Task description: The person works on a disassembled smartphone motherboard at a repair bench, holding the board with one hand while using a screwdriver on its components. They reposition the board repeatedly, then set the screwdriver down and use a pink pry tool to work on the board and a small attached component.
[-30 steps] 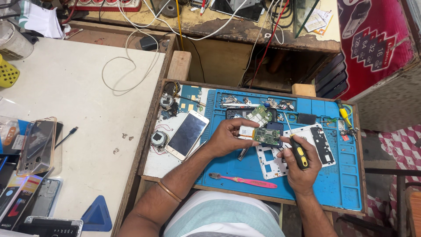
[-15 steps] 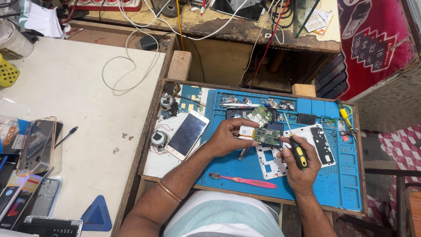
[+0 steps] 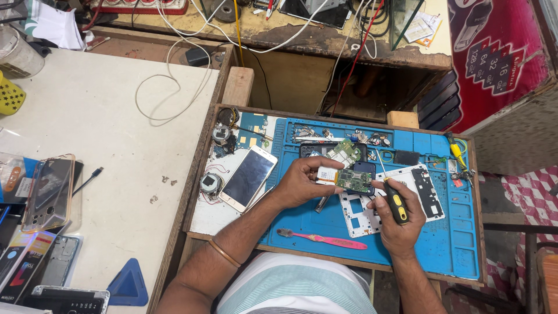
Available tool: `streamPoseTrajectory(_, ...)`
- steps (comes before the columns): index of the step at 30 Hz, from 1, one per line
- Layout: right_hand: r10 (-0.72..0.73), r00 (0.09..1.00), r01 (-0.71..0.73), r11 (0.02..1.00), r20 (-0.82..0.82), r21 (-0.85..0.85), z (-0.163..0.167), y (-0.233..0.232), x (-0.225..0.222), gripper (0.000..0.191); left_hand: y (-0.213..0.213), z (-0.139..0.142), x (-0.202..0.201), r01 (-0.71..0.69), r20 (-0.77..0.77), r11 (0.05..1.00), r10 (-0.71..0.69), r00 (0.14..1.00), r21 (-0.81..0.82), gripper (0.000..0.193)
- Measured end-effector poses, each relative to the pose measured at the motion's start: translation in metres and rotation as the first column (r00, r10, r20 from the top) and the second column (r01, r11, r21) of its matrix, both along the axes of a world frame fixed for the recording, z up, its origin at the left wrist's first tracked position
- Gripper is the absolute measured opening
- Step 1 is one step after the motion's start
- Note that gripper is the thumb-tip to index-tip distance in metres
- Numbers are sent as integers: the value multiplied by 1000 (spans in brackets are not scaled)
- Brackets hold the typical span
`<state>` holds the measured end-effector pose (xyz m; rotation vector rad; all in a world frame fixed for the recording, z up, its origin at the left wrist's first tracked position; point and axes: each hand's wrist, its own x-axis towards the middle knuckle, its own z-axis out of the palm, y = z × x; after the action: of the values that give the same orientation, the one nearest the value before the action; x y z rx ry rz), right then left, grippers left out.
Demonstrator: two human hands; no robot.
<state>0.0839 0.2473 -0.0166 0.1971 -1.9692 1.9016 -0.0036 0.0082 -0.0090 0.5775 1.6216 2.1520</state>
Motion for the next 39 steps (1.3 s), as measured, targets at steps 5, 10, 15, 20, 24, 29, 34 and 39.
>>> streamPoseTrajectory(5, 5, 1000, -5, 1000, -5, 5, 1, 0, -1, 41, 0, 1, 0, -2, -15, 999, 2, 1000, -33, 50)
streamPoseTrajectory(10, 2, 1000, -2, 1000, -2, -2, 0, 0, 0, 41, 0, 0, 0, -1, -20, 1000, 0, 1000, -20, 50)
streamPoseTrajectory(15, 0, 1000, 0, 1000, -4, -5, 0, -1, 0, 41, 0, -1, -1, -7, -29, 999, 6, 1000, -39, 49)
streamPoseTrajectory(20, 4, 1000, -4, 1000, -15, -2, 0, 0, -1, 41, 0, -1, -1, 1, -19, 1000, -1, 1000, -5, 50)
streamPoseTrajectory(24, 0, 1000, 0, 1000, -12, 10, 0, 0, -1, 41, 0, -1, 0, 3, -15, 1000, -3, 1000, -11, 49)
streamPoseTrajectory(29, 1, 1000, 0, 1000, -19, 9, 0, 0, -1, 41, 0, 1, 0, 7, -7, 1000, -7, 1000, 1, 50)
streamPoseTrajectory(34, 4, 1000, -3, 1000, -16, 20, 0, 1, -1, 41, 0, 1, 0, 6, -15, 1000, -6, 1000, -18, 49)
streamPoseTrajectory(39, 1, 1000, -1, 1000, -17, 18, 0, 1, -1, 41, 0, 0, 0, 5, -22, 1000, -5, 1000, 1, 50)
